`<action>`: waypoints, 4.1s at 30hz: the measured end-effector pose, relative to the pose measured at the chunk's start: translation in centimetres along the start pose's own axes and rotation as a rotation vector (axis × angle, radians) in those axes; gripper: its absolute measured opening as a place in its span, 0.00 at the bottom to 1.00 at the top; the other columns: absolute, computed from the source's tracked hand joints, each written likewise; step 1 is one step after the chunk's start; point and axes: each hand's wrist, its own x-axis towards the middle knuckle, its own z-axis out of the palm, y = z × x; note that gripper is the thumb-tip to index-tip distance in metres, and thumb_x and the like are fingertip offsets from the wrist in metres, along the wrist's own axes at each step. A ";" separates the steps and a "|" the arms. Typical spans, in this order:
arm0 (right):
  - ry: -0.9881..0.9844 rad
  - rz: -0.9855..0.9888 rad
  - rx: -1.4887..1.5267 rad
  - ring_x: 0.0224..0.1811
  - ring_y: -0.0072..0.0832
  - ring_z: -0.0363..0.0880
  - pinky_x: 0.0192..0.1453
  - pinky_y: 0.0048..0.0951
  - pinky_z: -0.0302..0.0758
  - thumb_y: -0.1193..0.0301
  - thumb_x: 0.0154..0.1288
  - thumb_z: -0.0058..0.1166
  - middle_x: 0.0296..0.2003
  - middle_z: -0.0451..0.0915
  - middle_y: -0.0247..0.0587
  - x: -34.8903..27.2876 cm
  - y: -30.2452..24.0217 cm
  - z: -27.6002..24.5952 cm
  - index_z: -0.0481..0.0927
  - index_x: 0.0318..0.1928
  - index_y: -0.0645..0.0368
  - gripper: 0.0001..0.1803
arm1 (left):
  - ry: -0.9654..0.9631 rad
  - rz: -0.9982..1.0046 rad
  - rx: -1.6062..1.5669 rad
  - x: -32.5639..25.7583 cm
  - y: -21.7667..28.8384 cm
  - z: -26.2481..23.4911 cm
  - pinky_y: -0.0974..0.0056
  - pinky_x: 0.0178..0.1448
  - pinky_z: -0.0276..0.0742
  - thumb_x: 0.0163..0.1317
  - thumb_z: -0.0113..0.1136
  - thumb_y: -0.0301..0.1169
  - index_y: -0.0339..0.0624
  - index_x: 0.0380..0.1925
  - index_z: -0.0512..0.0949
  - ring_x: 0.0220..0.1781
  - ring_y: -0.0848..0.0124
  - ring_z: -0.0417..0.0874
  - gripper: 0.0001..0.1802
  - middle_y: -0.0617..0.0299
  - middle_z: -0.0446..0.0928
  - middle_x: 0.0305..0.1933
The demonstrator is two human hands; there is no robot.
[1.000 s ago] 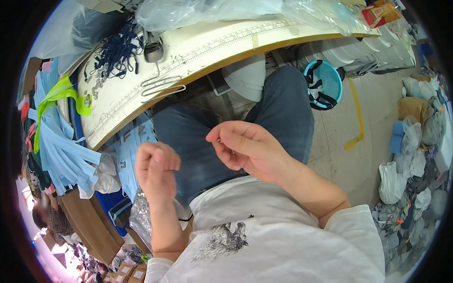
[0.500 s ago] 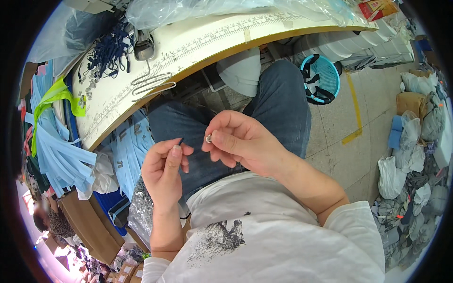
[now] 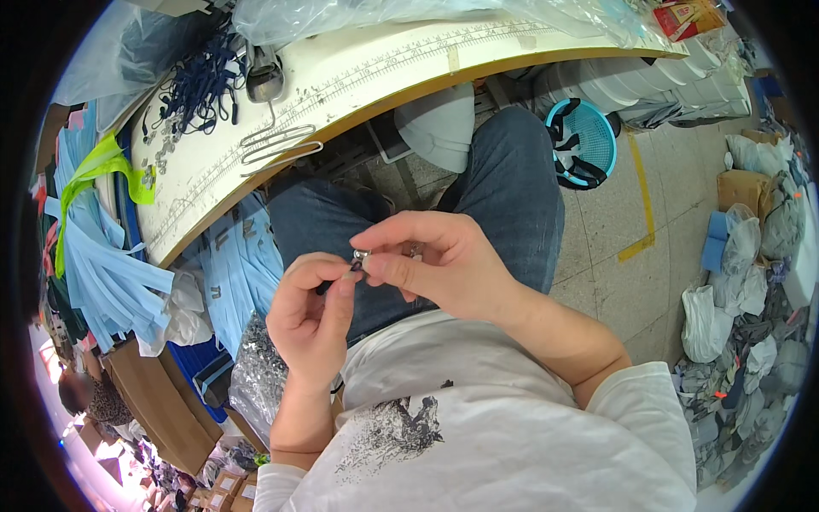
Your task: Assembling small metal beads or rings onto blue fabric or leather straps for garment accessories.
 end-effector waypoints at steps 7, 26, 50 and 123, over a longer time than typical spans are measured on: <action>0.000 -0.189 -0.190 0.33 0.12 0.75 0.31 0.15 0.71 0.76 0.62 0.63 0.33 0.80 0.30 0.1 0.3 0.0 0.82 0.45 0.61 0.10 | 0.044 0.142 0.238 0.4 0.3 0.2 0.72 0.32 0.70 0.52 0.62 0.12 0.34 0.35 0.78 0.31 0.71 0.75 0.11 0.58 0.79 0.35; -0.025 -0.259 -0.165 0.39 0.17 0.78 0.37 0.17 0.74 0.82 0.60 0.61 0.38 0.79 0.35 0.5 0.8 0.0 0.83 0.44 0.62 0.11 | -0.003 0.130 0.288 0.6 0.1 0.0 0.71 0.33 0.72 0.54 0.61 0.12 0.33 0.35 0.78 0.31 0.68 0.76 0.10 0.56 0.80 0.35; -0.007 0.151 0.056 0.29 0.10 0.70 0.28 0.13 0.66 0.73 0.67 0.58 0.38 0.82 0.34 0.6 1.1 -0.6 0.80 0.40 0.61 0.05 | 0.023 0.536 0.607 1.1 -1.6 0.2 0.64 0.35 0.74 0.39 0.71 0.17 0.39 0.34 0.79 0.32 0.62 0.80 0.18 0.58 0.80 0.35; -0.062 -0.214 -0.049 0.36 0.14 0.74 0.37 0.16 0.71 0.76 0.68 0.56 0.35 0.77 0.31 0.7 1.1 -0.5 0.79 0.41 0.64 0.04 | -0.052 -0.273 -0.249 0.3 -1.3 -0.5 0.70 0.49 0.81 0.56 0.62 0.11 0.28 0.46 0.77 0.44 0.70 0.83 0.16 0.52 0.80 0.44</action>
